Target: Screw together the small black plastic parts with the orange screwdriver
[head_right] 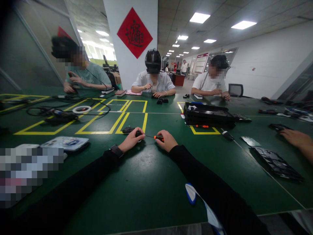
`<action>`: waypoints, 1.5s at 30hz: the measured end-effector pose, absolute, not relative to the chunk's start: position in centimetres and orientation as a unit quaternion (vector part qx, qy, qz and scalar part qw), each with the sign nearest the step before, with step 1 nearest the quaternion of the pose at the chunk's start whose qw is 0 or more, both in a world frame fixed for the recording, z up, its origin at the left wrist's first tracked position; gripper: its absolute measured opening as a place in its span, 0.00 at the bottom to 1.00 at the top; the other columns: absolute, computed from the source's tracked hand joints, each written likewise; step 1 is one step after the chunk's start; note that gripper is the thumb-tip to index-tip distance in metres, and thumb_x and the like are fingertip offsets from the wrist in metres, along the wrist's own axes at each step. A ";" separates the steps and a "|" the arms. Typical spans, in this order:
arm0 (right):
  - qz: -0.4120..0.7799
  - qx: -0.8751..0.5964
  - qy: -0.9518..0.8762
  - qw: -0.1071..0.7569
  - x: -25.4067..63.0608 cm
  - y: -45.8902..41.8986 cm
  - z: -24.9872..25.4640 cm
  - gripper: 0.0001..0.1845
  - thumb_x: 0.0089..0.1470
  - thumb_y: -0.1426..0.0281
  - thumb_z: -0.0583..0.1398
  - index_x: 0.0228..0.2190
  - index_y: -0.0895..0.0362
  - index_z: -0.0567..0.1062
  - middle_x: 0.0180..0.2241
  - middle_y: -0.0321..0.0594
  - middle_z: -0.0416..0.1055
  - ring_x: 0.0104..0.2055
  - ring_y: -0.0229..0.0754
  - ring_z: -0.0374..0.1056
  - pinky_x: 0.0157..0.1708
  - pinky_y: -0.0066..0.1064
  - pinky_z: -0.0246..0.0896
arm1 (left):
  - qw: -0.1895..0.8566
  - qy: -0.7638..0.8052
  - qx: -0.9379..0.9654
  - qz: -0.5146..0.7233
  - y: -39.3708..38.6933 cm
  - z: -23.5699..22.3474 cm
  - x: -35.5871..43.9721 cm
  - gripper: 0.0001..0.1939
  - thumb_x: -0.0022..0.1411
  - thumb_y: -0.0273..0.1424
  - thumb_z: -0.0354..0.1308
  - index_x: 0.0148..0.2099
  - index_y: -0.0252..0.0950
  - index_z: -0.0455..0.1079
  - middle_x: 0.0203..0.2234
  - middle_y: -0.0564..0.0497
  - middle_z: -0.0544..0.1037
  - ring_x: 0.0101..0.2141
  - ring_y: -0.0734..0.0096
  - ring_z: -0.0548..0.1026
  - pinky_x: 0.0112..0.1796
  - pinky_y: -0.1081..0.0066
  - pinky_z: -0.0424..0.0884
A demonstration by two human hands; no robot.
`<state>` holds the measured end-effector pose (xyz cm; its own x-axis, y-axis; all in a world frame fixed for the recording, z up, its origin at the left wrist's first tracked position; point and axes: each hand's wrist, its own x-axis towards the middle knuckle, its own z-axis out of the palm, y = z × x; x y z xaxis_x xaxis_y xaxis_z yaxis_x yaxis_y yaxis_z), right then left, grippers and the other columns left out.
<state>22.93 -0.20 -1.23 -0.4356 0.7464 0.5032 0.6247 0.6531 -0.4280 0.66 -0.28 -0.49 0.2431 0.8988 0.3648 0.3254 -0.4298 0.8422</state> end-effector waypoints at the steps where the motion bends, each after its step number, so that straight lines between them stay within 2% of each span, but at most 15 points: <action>1: 0.087 -0.407 -0.844 0.339 22.9 -0.1 -1.2 0.09 0.50 0.70 0.54 0.36 0.58 0.66 0.35 0.41 0.64 0.39 0.39 0.59 0.40 0.32 0.54 | 0.321 0.424 0.720 0.445 -0.3 -0.5 0.6 0.10 0.52 0.37 0.53 0.34 0.35 0.62 0.26 0.54 0.68 0.28 0.76 0.66 0.31 0.73 0.63; 6: 0.081 -0.394 -0.858 0.320 23.0 0.3 -1.3 0.09 0.53 0.72 0.50 0.29 0.59 0.69 0.33 0.41 0.64 0.38 0.39 0.59 0.41 0.32 0.53 | 0.324 0.420 0.721 0.446 -0.3 -0.5 0.6 0.11 0.52 0.37 0.53 0.35 0.35 0.61 0.27 0.54 0.68 0.28 0.76 0.66 0.32 0.73 0.63; 10: 0.087 -0.390 -0.855 0.331 23.1 0.3 -1.4 0.06 0.49 0.72 0.54 0.32 0.59 0.68 0.33 0.40 0.64 0.37 0.39 0.59 0.39 0.32 0.55 | 0.328 0.424 0.719 0.442 -0.3 -0.6 0.6 0.12 0.52 0.38 0.52 0.35 0.36 0.61 0.26 0.55 0.67 0.26 0.76 0.66 0.30 0.74 0.63; 15: 0.099 -0.390 -0.851 0.338 22.9 -0.1 -1.2 0.10 0.45 0.72 0.57 0.34 0.58 0.66 0.34 0.40 0.63 0.37 0.39 0.59 0.37 0.31 0.55 | 0.313 0.421 0.723 0.449 -0.2 -0.6 0.6 0.11 0.52 0.38 0.53 0.34 0.35 0.62 0.26 0.55 0.67 0.28 0.76 0.66 0.32 0.73 0.64; 19: 0.098 -0.383 -0.860 0.322 22.7 -0.3 -1.0 0.09 0.48 0.71 0.55 0.35 0.58 0.67 0.35 0.40 0.64 0.38 0.39 0.59 0.39 0.32 0.55 | 0.327 0.415 0.721 0.448 -0.2 -0.5 0.7 0.11 0.52 0.37 0.53 0.34 0.36 0.61 0.27 0.55 0.67 0.27 0.76 0.66 0.31 0.73 0.64; 24: 0.089 -0.382 -0.867 0.308 22.8 -0.1 -1.0 0.08 0.53 0.73 0.50 0.32 0.59 0.69 0.33 0.41 0.64 0.38 0.39 0.59 0.41 0.33 0.53 | 0.340 0.420 0.715 0.443 -0.5 -0.3 0.7 0.10 0.51 0.36 0.53 0.34 0.36 0.61 0.27 0.55 0.67 0.27 0.76 0.66 0.29 0.74 0.64; 31: 0.116 -0.396 -0.853 0.320 23.0 -0.2 -1.2 0.09 0.49 0.72 0.55 0.35 0.58 0.66 0.34 0.40 0.64 0.36 0.38 0.59 0.38 0.31 0.55 | 0.302 0.415 0.737 0.440 -0.4 -0.1 0.7 0.10 0.47 0.31 0.56 0.33 0.35 0.60 0.27 0.54 0.68 0.30 0.75 0.67 0.36 0.71 0.64; 37: 0.140 -0.382 -0.854 0.325 23.0 -0.2 -1.3 0.10 0.47 0.73 0.56 0.36 0.57 0.66 0.34 0.39 0.65 0.36 0.37 0.61 0.38 0.31 0.57 | 0.301 0.416 0.732 0.447 -0.3 -0.4 0.7 0.08 0.49 0.29 0.54 0.34 0.35 0.61 0.28 0.53 0.68 0.31 0.74 0.67 0.37 0.69 0.64; 45: 0.125 -0.365 -0.862 0.330 22.9 -0.3 -1.1 0.11 0.48 0.75 0.55 0.38 0.58 0.67 0.37 0.42 0.65 0.40 0.40 0.60 0.43 0.34 0.56 | 0.312 0.409 0.728 0.452 -0.2 -0.5 0.6 0.07 0.49 0.28 0.53 0.34 0.35 0.61 0.28 0.53 0.69 0.31 0.73 0.67 0.37 0.69 0.64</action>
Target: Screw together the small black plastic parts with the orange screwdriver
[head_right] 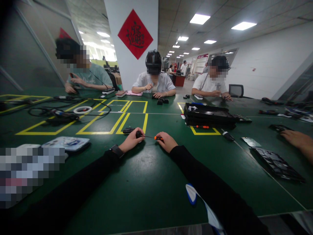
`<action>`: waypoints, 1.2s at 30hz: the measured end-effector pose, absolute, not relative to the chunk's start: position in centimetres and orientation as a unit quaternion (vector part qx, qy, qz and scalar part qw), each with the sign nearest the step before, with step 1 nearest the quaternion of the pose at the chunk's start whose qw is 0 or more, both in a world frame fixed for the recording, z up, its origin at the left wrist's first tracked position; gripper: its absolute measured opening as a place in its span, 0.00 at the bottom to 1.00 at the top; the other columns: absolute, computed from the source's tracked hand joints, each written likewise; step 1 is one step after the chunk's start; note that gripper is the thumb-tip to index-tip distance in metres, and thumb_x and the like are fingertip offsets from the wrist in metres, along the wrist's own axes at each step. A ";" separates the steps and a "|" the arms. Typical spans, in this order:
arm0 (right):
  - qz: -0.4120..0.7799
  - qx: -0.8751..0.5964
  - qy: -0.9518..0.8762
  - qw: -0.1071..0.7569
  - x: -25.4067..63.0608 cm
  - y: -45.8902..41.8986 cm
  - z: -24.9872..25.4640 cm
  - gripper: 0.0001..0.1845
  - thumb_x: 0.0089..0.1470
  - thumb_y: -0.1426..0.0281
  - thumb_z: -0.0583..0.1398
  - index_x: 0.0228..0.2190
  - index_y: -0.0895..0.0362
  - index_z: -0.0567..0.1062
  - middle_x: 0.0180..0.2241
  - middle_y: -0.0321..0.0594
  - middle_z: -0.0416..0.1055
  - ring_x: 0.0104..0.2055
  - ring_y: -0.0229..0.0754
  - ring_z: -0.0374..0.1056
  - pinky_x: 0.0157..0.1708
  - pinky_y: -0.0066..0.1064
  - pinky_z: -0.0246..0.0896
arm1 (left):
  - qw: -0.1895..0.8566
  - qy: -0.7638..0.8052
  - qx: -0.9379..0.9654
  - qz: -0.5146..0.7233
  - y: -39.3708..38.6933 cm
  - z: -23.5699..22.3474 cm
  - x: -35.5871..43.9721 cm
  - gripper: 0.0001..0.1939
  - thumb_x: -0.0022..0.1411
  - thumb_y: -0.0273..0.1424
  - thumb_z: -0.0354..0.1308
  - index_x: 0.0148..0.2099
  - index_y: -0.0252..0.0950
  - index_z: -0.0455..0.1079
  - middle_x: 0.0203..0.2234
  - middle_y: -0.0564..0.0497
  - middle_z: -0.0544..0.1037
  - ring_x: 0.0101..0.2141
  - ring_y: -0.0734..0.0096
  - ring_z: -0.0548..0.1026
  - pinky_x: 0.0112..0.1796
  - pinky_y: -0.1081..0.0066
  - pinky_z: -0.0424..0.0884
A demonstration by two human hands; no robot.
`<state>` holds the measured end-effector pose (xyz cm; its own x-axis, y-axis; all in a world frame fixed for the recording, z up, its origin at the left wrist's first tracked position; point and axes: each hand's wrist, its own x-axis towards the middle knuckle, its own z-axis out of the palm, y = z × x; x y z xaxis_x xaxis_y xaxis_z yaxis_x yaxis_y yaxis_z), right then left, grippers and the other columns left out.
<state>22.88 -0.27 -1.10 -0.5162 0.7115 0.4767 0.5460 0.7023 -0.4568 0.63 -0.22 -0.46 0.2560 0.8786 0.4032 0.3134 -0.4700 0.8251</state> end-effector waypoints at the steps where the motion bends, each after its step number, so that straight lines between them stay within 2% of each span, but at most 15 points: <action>1: 0.123 -0.366 -0.861 0.330 22.9 -0.2 -1.1 0.11 0.48 0.75 0.55 0.37 0.58 0.67 0.37 0.42 0.65 0.40 0.40 0.60 0.43 0.34 0.56 | 0.313 0.408 0.728 0.452 -0.2 -0.5 0.6 0.07 0.49 0.28 0.53 0.34 0.35 0.61 0.28 0.53 0.69 0.31 0.73 0.67 0.37 0.70 0.64; 8: 0.112 -0.372 -0.860 0.332 22.9 -0.2 -1.1 0.11 0.48 0.74 0.55 0.37 0.58 0.67 0.36 0.41 0.65 0.40 0.39 0.61 0.42 0.34 0.56 | 0.316 0.400 0.732 0.452 0.1 -0.8 0.6 0.08 0.49 0.28 0.53 0.34 0.35 0.60 0.29 0.53 0.69 0.31 0.74 0.67 0.34 0.71 0.64; 12: 0.114 -0.371 -0.861 0.328 23.0 -0.6 -0.8 0.12 0.48 0.72 0.56 0.38 0.57 0.68 0.36 0.40 0.66 0.38 0.38 0.62 0.40 0.31 0.58 | 0.312 0.406 0.729 0.455 0.1 -0.8 0.6 0.08 0.48 0.27 0.53 0.34 0.35 0.60 0.29 0.53 0.69 0.32 0.73 0.68 0.37 0.70 0.64; 22: 0.074 -0.389 -0.864 0.310 23.1 -1.4 0.0 0.14 0.51 0.63 0.54 0.36 0.56 0.72 0.36 0.41 0.71 0.37 0.39 0.66 0.38 0.29 0.57 | 0.304 0.414 0.728 0.454 -0.5 -0.2 0.8 0.07 0.49 0.27 0.53 0.34 0.35 0.61 0.29 0.53 0.69 0.32 0.72 0.67 0.37 0.69 0.64; 36: 0.053 -0.398 -0.856 0.326 23.0 -1.6 0.0 0.13 0.51 0.62 0.54 0.35 0.56 0.72 0.35 0.40 0.71 0.36 0.39 0.65 0.38 0.28 0.57 | 0.314 0.411 0.722 0.459 -0.3 -0.3 0.6 0.07 0.48 0.26 0.53 0.34 0.35 0.61 0.29 0.53 0.69 0.32 0.72 0.68 0.38 0.69 0.63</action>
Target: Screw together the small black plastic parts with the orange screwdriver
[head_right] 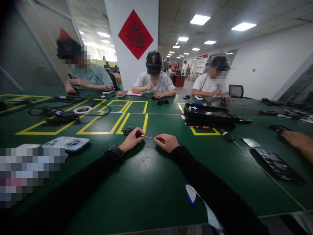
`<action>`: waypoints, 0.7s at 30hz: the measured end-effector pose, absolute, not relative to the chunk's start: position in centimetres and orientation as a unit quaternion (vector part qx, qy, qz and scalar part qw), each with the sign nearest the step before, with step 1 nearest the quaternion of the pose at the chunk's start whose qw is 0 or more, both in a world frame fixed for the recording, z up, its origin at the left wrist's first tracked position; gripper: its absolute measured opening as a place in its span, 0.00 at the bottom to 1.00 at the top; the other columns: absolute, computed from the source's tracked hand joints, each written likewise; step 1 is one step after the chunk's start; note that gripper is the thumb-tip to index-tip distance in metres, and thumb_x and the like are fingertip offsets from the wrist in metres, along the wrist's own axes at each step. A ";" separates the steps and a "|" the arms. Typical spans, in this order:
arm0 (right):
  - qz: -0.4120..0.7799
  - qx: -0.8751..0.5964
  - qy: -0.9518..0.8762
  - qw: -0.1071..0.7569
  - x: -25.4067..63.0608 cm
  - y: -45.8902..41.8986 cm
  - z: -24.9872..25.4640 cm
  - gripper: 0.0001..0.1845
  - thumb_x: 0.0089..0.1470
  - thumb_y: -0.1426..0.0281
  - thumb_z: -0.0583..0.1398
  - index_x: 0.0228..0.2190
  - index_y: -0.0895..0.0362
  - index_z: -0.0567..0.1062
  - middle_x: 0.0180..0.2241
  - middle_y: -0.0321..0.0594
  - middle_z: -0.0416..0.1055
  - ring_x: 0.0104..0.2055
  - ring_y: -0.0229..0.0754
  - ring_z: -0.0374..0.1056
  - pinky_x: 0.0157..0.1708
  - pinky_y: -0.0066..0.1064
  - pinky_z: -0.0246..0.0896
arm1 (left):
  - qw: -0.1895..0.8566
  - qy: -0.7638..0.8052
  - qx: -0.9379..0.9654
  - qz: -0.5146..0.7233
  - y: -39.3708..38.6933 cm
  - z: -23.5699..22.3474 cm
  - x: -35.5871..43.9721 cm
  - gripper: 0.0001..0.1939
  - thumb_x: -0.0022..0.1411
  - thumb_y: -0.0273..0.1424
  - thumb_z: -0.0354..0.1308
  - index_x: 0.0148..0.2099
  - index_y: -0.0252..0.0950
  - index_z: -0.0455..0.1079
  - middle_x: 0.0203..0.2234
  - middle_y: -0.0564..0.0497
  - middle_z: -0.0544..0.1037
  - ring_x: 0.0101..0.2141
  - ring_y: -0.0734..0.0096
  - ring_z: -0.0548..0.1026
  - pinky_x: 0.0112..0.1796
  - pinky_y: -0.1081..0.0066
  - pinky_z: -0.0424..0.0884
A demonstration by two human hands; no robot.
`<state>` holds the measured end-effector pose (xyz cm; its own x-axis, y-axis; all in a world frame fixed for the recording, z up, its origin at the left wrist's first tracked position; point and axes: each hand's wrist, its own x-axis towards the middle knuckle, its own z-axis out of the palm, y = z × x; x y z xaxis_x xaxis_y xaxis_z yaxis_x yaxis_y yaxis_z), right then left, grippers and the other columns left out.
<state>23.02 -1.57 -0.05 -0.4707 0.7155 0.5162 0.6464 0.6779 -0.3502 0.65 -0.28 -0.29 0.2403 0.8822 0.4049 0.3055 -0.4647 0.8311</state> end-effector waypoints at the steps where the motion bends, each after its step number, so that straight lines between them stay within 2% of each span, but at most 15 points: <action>1: 0.054 -0.397 -0.856 0.326 23.0 -1.6 0.0 0.13 0.51 0.62 0.54 0.36 0.56 0.72 0.35 0.40 0.71 0.36 0.39 0.65 0.37 0.28 0.57 | 0.314 0.414 0.721 0.458 -0.3 -0.3 0.7 0.07 0.48 0.26 0.53 0.34 0.35 0.61 0.29 0.53 0.69 0.32 0.72 0.68 0.38 0.68 0.63; 13: 0.083 -0.377 -0.873 0.298 22.9 -1.0 -0.1 0.12 0.52 0.66 0.53 0.38 0.56 0.69 0.36 0.40 0.67 0.39 0.39 0.62 0.39 0.30 0.56 | 0.302 0.412 0.727 0.459 -0.3 -0.3 0.6 0.07 0.48 0.26 0.53 0.33 0.35 0.61 0.29 0.53 0.69 0.33 0.73 0.68 0.39 0.69 0.63; 21: 0.073 -0.369 -0.881 0.287 22.8 -0.8 -0.1 0.09 0.53 0.69 0.52 0.36 0.59 0.69 0.33 0.41 0.64 0.38 0.39 0.59 0.40 0.32 0.54 | 0.310 0.398 0.732 0.458 -0.2 -0.5 0.7 0.08 0.49 0.28 0.54 0.34 0.36 0.60 0.29 0.53 0.69 0.32 0.73 0.68 0.39 0.69 0.64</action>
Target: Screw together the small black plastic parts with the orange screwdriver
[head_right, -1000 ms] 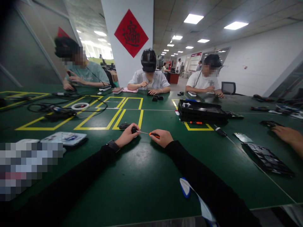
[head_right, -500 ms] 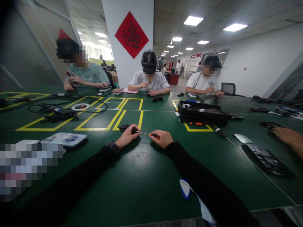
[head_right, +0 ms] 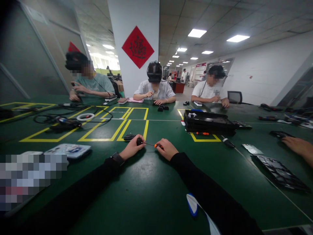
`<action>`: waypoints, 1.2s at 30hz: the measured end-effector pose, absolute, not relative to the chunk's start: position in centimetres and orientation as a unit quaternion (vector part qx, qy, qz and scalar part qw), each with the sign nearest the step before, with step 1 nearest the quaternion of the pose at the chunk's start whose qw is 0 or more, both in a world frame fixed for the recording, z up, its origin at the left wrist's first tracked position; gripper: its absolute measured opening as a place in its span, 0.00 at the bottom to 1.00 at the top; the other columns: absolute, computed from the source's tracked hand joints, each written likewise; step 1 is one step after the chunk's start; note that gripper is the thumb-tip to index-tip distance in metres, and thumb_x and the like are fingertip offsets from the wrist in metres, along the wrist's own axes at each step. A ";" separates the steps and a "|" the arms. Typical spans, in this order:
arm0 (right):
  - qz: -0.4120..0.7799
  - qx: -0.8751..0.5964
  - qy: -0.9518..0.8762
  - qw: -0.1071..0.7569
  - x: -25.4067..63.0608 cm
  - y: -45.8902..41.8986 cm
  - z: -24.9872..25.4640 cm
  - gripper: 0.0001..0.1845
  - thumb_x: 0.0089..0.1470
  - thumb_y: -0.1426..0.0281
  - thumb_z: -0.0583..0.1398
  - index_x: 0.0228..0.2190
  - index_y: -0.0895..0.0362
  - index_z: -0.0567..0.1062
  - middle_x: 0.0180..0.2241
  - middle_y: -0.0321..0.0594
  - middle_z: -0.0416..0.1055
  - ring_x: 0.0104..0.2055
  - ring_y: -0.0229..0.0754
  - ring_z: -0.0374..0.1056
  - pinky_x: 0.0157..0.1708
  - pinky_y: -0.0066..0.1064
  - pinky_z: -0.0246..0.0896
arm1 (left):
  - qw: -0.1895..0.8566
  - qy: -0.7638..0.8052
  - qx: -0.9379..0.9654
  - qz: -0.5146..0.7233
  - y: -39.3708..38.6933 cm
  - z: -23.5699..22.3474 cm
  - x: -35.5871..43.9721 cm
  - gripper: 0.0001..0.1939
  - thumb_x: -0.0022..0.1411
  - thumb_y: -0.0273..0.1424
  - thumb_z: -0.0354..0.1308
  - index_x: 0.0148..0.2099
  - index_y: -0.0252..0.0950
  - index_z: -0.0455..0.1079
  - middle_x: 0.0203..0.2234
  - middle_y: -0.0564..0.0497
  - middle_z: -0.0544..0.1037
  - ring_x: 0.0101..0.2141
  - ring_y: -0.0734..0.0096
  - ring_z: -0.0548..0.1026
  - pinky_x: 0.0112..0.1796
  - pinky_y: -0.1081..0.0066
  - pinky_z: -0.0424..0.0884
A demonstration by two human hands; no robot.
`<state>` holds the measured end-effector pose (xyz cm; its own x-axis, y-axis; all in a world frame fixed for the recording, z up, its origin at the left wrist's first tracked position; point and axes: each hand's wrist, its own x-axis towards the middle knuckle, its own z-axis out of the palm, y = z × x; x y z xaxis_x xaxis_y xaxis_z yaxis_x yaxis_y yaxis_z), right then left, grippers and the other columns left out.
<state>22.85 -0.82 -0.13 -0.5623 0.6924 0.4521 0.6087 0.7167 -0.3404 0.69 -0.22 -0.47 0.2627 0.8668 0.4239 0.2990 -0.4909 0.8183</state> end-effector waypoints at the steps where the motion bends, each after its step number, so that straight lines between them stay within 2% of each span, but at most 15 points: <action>1: 0.072 -0.368 -0.882 0.287 22.8 -0.8 -0.1 0.09 0.54 0.70 0.52 0.35 0.59 0.70 0.33 0.41 0.64 0.38 0.39 0.59 0.40 0.32 0.54 | 0.310 0.398 0.732 0.458 -0.2 -0.5 0.7 0.08 0.50 0.28 0.54 0.34 0.36 0.60 0.29 0.53 0.69 0.32 0.73 0.68 0.39 0.69 0.64; 7: 0.082 -0.381 -0.868 0.309 22.6 -0.8 -0.5 0.07 0.52 0.71 0.53 0.34 0.59 0.68 0.33 0.41 0.64 0.37 0.39 0.58 0.39 0.32 0.54 | 0.302 0.406 0.733 0.454 -0.1 -0.6 0.6 0.08 0.50 0.29 0.54 0.35 0.36 0.60 0.29 0.53 0.69 0.32 0.73 0.68 0.38 0.69 0.63; 12: 0.108 -0.408 -0.844 0.330 22.2 -0.8 -1.0 0.08 0.49 0.70 0.56 0.34 0.59 0.66 0.33 0.40 0.64 0.36 0.39 0.59 0.37 0.31 0.55 | 0.298 0.406 0.734 0.455 0.1 -0.9 0.6 0.08 0.50 0.29 0.54 0.35 0.36 0.60 0.29 0.54 0.69 0.32 0.73 0.68 0.39 0.69 0.63; 15: 0.118 -0.406 -0.840 0.340 22.2 -0.8 -1.0 0.08 0.52 0.71 0.52 0.36 0.59 0.67 0.34 0.41 0.65 0.37 0.39 0.59 0.39 0.31 0.54 | 0.299 0.409 0.732 0.455 0.1 -0.9 0.6 0.08 0.50 0.29 0.54 0.35 0.35 0.60 0.29 0.54 0.69 0.32 0.73 0.68 0.39 0.69 0.63; 19: 0.107 -0.382 -0.853 0.338 22.5 -0.5 -0.8 0.11 0.55 0.73 0.48 0.29 0.59 0.69 0.31 0.41 0.64 0.37 0.38 0.59 0.40 0.32 0.54 | 0.299 0.409 0.734 0.452 0.1 -0.8 0.6 0.08 0.50 0.29 0.54 0.35 0.35 0.60 0.29 0.54 0.69 0.32 0.73 0.68 0.39 0.69 0.63; 23: 0.102 -0.371 -0.856 0.347 22.6 -0.5 -0.9 0.05 0.50 0.74 0.53 0.32 0.59 0.68 0.33 0.41 0.63 0.38 0.39 0.58 0.40 0.32 0.54 | 0.299 0.411 0.733 0.453 0.1 -0.8 0.6 0.08 0.50 0.30 0.54 0.35 0.36 0.60 0.29 0.54 0.69 0.32 0.73 0.68 0.39 0.69 0.63; 27: 0.102 -0.381 -0.851 0.347 22.5 -0.8 -0.8 0.10 0.45 0.73 0.58 0.34 0.58 0.66 0.35 0.40 0.63 0.38 0.40 0.58 0.39 0.32 0.54 | 0.300 0.401 0.738 0.452 0.1 -0.9 0.6 0.08 0.50 0.29 0.54 0.35 0.36 0.59 0.29 0.54 0.69 0.32 0.74 0.68 0.39 0.69 0.63; 30: 0.101 -0.386 -0.851 0.341 22.4 -0.9 -0.7 0.09 0.49 0.71 0.55 0.35 0.58 0.67 0.35 0.41 0.64 0.39 0.40 0.58 0.40 0.32 0.54 | 0.298 0.398 0.737 0.458 0.0 -0.8 0.6 0.08 0.50 0.28 0.54 0.35 0.36 0.60 0.29 0.54 0.69 0.32 0.74 0.68 0.38 0.69 0.63; 33: 0.099 -0.387 -0.856 0.328 22.4 -0.7 -0.6 0.09 0.54 0.72 0.49 0.32 0.59 0.69 0.33 0.41 0.64 0.38 0.39 0.58 0.40 0.33 0.53 | 0.302 0.396 0.736 0.459 0.0 -0.7 0.6 0.08 0.50 0.29 0.54 0.34 0.36 0.60 0.28 0.54 0.69 0.32 0.74 0.68 0.38 0.69 0.63; 36: 0.094 -0.381 -0.862 0.321 22.5 -0.5 -0.6 0.10 0.54 0.73 0.49 0.30 0.59 0.69 0.32 0.40 0.65 0.38 0.39 0.58 0.41 0.33 0.53 | 0.305 0.399 0.733 0.459 -0.1 -0.7 0.6 0.08 0.50 0.29 0.54 0.34 0.35 0.60 0.28 0.54 0.69 0.32 0.74 0.68 0.39 0.69 0.63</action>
